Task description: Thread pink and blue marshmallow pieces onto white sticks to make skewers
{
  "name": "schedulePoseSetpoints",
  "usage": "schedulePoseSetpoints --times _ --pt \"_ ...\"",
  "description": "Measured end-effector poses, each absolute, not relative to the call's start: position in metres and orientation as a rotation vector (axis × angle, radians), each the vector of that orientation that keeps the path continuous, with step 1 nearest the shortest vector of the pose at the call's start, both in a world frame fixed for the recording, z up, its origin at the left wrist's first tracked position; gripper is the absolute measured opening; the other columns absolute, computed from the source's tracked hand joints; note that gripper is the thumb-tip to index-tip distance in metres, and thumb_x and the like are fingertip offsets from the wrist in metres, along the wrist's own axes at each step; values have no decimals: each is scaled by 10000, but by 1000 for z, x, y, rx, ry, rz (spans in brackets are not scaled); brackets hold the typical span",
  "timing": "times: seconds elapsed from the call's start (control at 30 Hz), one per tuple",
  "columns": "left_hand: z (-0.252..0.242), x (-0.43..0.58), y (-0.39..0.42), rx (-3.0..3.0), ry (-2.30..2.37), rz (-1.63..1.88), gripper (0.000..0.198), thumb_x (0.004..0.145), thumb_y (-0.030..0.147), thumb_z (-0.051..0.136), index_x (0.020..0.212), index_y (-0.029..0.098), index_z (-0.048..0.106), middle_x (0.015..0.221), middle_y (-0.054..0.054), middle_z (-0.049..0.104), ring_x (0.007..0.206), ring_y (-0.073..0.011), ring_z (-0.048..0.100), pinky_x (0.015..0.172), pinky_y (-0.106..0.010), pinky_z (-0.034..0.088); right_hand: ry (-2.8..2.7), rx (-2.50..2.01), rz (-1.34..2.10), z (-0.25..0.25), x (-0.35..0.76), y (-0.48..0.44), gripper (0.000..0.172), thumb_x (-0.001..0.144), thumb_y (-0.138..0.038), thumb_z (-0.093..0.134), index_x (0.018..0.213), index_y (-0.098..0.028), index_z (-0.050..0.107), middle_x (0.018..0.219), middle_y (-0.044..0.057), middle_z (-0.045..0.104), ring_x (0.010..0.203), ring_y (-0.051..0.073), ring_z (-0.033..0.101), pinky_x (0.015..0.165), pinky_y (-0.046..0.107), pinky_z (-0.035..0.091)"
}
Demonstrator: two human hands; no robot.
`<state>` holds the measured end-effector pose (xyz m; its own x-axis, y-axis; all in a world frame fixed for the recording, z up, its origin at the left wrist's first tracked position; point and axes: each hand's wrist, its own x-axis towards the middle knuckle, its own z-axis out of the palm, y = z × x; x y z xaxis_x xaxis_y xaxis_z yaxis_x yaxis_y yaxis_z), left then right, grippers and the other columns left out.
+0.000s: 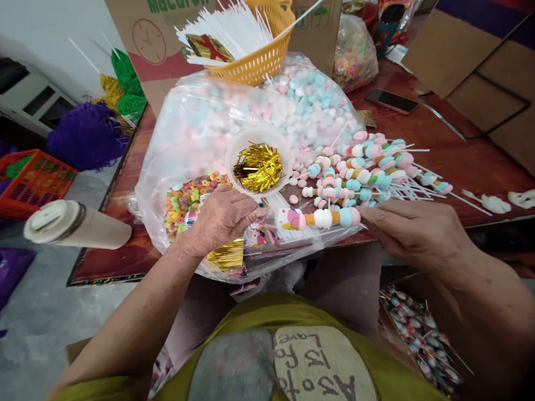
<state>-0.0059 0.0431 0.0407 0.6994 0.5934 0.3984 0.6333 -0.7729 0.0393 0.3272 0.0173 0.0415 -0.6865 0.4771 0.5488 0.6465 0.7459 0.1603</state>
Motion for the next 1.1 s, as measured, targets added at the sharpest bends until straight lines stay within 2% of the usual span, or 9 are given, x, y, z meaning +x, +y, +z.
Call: schedulePoseSetpoints --times 0.17,0.27,0.43,0.53,0.63,0.73,0.8,0.93,1.1 --pt "41 -6 46 -2824 -972 -710 319 927 317 401 724 163 593 638 -15 627 602 -125 551 600 -267 343 -2334 -837 -80 37 328 15 119 861 -193 531 948 -177 612 798 25 689 706 124 654 650 199 515" --pt "47 -5 47 -2912 -847 -749 283 923 299 402 785 170 613 694 -24 657 672 -136 591 639 -269 380 -2346 -871 92 33 333 16 141 875 -209 507 959 -194 619 775 1 688 677 112 650 624 186 513" --pt "57 -2 46 -3011 -852 -866 253 916 269 421 761 177 599 673 -10 644 629 -116 564 638 -254 398 -2360 -925 -454 36 338 12 179 821 -174 557 984 -211 619 822 19 699 722 142 652 600 220 487" --pt "58 1 44 -3066 -941 -907 274 911 252 441 695 161 583 592 5 583 578 -98 518 600 -226 382 -2294 -866 -614 39 337 9 257 758 -122 622 993 -223 611 776 8 693 701 143 635 609 240 468" --pt "57 5 43 -3216 -1057 -805 313 910 264 450 639 153 559 531 32 493 524 -75 456 536 -193 343 -2199 -878 -599 40 335 9 301 732 -102 651 1006 -220 613 769 17 687 694 145 631 617 247 474" --pt "55 7 42 -3349 -1135 -692 329 916 283 440 637 149 551 527 43 451 509 -64 424 505 -179 320 -2138 -931 -375 38 331 9 248 789 -136 613 1022 -219 617 824 22 691 737 132 648 666 222 506" --pt "56 7 42 -3363 -1154 -732 337 920 286 432 636 149 552 531 41 458 509 -64 426 502 -179 323 -2208 -910 -253 38 329 9 199 822 -170 582 1006 -233 619 825 3 691 733 123 654 667 208 518" --pt "59 5 42 -3249 -1118 -943 332 916 267 433 624 152 542 532 31 476 509 -71 436 513 -192 346 -2195 -966 -263 43 331 7 139 823 -175 583 946 -212 637 801 14 691 707 137 657 635 217 523" --pt "59 -3 39 -3051 -976 -957 264 916 260 423 734 167 590 649 -14 615 626 -111 555 627 -242 408 -1929 -1153 -256 44 333 2 193 801 -158 614 971 -238 660 825 14 697 736 148 663 678 232 528"
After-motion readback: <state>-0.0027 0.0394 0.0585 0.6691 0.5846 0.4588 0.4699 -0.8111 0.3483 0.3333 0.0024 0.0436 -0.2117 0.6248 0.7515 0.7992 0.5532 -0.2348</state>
